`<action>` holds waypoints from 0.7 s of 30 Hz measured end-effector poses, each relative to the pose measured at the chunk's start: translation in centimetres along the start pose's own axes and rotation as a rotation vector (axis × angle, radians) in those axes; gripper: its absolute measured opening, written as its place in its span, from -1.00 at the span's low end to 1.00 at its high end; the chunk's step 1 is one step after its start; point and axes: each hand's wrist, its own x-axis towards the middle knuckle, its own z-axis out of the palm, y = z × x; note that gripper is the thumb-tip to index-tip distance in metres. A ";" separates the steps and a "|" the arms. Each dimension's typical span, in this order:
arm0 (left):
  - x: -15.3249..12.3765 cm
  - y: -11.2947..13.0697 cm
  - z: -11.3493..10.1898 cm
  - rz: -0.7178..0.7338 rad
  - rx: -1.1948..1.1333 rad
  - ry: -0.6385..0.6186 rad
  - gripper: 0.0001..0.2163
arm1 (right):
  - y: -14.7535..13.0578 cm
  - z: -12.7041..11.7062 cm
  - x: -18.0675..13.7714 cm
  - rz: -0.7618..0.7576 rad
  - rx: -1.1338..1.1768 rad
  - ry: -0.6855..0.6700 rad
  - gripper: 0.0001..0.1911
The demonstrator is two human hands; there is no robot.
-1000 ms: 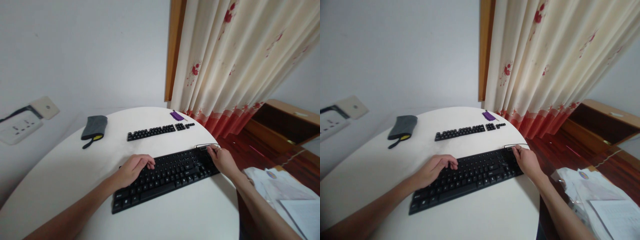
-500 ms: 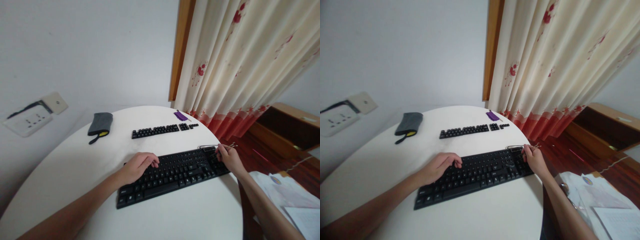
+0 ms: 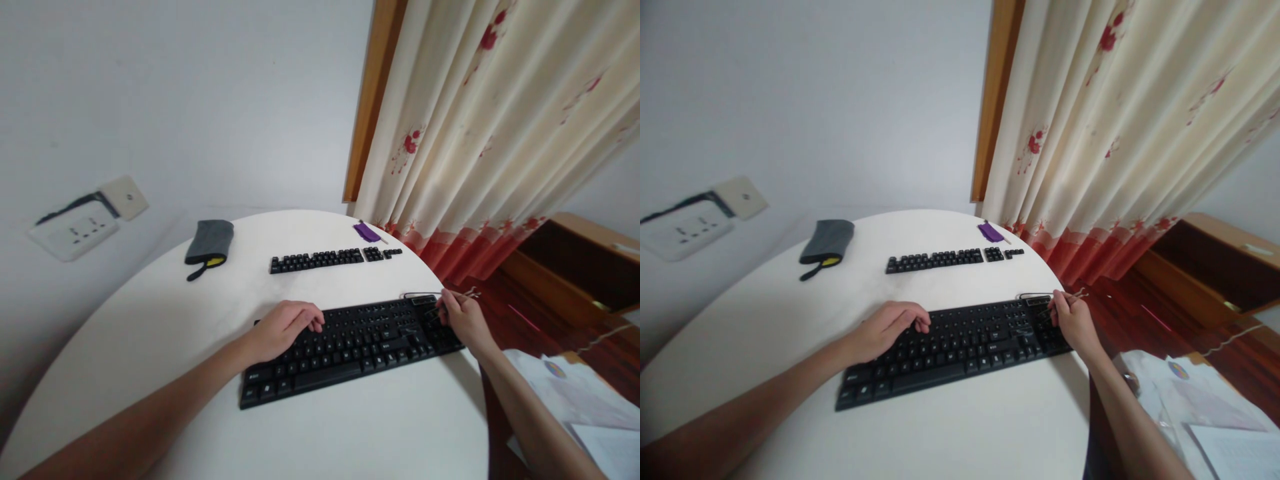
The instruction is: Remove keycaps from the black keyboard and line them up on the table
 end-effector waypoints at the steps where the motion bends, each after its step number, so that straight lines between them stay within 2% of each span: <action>1: 0.0 0.0 0.0 -0.001 0.000 0.001 -0.65 | 0.0 0.0 0.1 0.005 -0.009 0.010 -0.48; 8: 0.2 -0.1 0.1 -0.006 0.013 -0.001 -0.66 | 0.2 -0.3 0.4 0.027 0.064 0.044 -0.51; 13: 0.3 0.2 -0.1 -0.022 0.091 -0.029 -0.72 | -3.1 0.4 -0.6 -0.058 0.215 0.078 -0.57; 17: 0.3 0.4 0.0 -0.061 0.099 -0.027 -0.82 | -7.8 3.4 -2.4 -0.134 0.336 -0.018 -0.58; 19: 0.3 0.3 0.1 -0.088 0.037 -0.016 -0.85 | -10.0 5.6 -3.3 -0.167 0.396 -0.130 -0.58; 21: 0.3 0.2 0.2 -0.096 -0.044 0.004 -0.79 | -11.9 7.8 -4.0 -0.217 0.413 -0.257 -0.61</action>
